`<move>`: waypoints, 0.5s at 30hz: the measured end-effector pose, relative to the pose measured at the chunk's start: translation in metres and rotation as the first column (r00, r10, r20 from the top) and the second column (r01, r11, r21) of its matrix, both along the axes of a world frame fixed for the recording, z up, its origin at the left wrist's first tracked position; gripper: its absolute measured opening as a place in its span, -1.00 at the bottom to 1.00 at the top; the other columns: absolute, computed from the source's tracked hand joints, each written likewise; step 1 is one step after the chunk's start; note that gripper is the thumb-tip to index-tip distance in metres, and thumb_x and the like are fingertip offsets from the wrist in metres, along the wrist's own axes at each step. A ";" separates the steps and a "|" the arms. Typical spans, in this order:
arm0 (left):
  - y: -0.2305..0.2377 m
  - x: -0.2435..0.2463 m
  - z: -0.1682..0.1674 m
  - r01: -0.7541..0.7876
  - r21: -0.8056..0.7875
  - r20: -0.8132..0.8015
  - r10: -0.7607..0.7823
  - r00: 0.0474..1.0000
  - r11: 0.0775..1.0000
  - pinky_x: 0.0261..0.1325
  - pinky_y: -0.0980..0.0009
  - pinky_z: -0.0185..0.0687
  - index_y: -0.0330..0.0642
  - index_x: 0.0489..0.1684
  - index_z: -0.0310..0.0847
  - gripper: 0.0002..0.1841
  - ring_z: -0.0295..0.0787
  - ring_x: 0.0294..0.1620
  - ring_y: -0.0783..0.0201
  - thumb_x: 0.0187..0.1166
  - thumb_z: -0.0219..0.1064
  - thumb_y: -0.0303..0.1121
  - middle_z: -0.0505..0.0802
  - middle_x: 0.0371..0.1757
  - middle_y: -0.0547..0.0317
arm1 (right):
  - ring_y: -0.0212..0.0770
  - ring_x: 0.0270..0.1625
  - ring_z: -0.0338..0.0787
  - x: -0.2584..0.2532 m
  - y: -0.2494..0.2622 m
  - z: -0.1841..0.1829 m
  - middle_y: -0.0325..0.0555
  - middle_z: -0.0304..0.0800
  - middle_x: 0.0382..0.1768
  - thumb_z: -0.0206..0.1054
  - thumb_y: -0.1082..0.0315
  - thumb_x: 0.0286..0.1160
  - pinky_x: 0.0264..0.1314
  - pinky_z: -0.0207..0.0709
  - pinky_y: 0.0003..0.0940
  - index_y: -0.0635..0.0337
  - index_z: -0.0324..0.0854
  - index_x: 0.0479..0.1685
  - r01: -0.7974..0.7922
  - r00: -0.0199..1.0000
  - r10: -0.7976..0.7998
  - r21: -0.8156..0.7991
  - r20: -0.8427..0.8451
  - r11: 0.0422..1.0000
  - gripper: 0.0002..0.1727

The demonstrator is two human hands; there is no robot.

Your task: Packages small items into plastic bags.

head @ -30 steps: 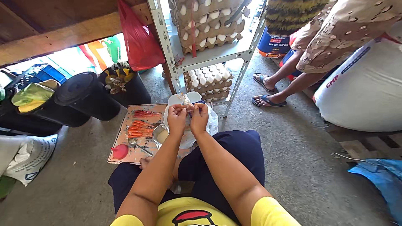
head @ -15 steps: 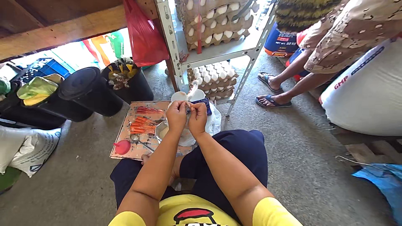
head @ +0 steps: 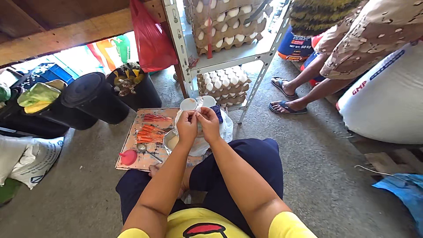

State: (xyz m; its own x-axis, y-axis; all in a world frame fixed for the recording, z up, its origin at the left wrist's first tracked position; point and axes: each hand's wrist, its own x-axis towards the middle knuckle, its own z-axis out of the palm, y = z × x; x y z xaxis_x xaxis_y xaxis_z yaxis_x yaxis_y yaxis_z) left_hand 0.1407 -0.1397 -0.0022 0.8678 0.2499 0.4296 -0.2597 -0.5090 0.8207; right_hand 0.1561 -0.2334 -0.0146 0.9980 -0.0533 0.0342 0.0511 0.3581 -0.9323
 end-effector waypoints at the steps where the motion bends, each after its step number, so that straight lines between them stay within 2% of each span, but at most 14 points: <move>1: 0.000 -0.001 0.000 0.000 0.005 0.000 0.000 1.000 1.000 0.02 0.40 0.80 -0.36 0.01 0.68 -0.86 0.85 -0.16 0.35 0.64 0.36 -0.48 0.88 -0.01 -0.02 | -0.33 0.04 0.80 0.003 -0.001 -0.001 0.04 0.77 0.08 0.40 0.53 0.50 0.20 0.71 -0.41 0.40 0.59 0.29 0.011 1.000 -0.010 -0.020 0.018 1.000 -0.63; 3: 0.002 -0.002 0.002 0.003 0.071 -0.010 -0.003 1.000 0.997 0.08 0.34 0.80 -0.37 0.13 0.70 -0.79 0.86 -0.10 0.28 0.64 0.37 -0.48 0.88 -0.01 -0.05 | -0.30 0.07 0.82 0.006 -0.002 -0.003 0.08 0.82 0.07 0.38 0.59 0.51 0.24 0.70 -0.41 0.42 0.67 0.23 0.045 0.997 -0.038 -0.108 0.066 0.993 -0.68; 5: 0.005 -0.004 0.004 0.001 0.236 0.025 -0.007 1.000 0.972 0.23 0.22 0.78 -0.36 0.21 0.75 -0.74 0.88 0.06 0.14 0.66 0.36 -0.46 0.89 0.07 -0.10 | -0.26 0.07 0.85 0.005 -0.003 -0.004 0.12 0.85 0.04 0.40 0.57 0.51 0.25 0.71 -0.37 0.41 0.76 0.14 0.131 0.981 -0.087 -0.255 0.176 0.958 -0.74; 6: 0.006 -0.005 0.005 -0.010 0.326 0.063 -0.011 0.998 0.945 0.29 0.15 0.76 -0.35 0.18 0.79 -0.75 0.88 0.13 0.07 0.66 0.34 -0.47 0.89 0.11 -0.12 | -0.23 0.04 0.85 0.004 -0.003 -0.004 0.12 0.86 0.00 0.41 0.55 0.51 0.21 0.72 -0.36 0.39 0.80 0.10 0.190 0.964 -0.112 -0.326 0.243 0.926 -0.76; 8: 0.008 -0.004 0.005 -0.050 0.445 0.151 -0.020 0.988 0.894 0.26 0.08 0.77 -0.33 0.07 0.86 -0.79 0.90 0.13 -0.02 0.63 0.35 -0.48 0.91 0.10 -0.15 | -0.13 0.01 0.87 -0.002 -0.004 0.000 0.15 0.88 -0.06 0.41 0.55 0.51 0.18 0.73 -0.28 0.36 0.85 0.04 0.289 0.928 -0.143 -0.420 0.344 0.860 -0.79; 11: 0.006 -0.005 0.005 -0.065 0.459 0.185 -0.024 0.982 0.886 0.22 0.12 0.80 -0.36 -0.11 0.84 -0.84 0.92 0.09 0.01 0.60 0.36 -0.48 0.92 0.06 -0.13 | -0.08 -0.05 0.87 -0.007 0.000 0.003 0.15 0.88 -0.14 0.40 0.56 0.51 0.13 0.73 -0.23 0.37 0.86 -0.03 0.360 0.899 -0.177 -0.446 0.400 0.820 -0.82; 15: -0.004 -0.008 0.007 -0.063 0.335 0.091 0.034 0.995 0.940 0.13 0.19 0.78 -0.39 -0.13 0.76 -0.85 0.89 -0.02 0.10 0.65 0.29 -0.48 0.89 0.03 -0.12 | -0.11 -0.05 0.86 -0.011 0.009 -0.001 0.10 0.86 -0.15 0.37 0.56 0.54 0.16 0.73 -0.23 0.38 0.83 -0.09 0.400 0.884 -0.220 -0.422 0.413 0.814 -0.86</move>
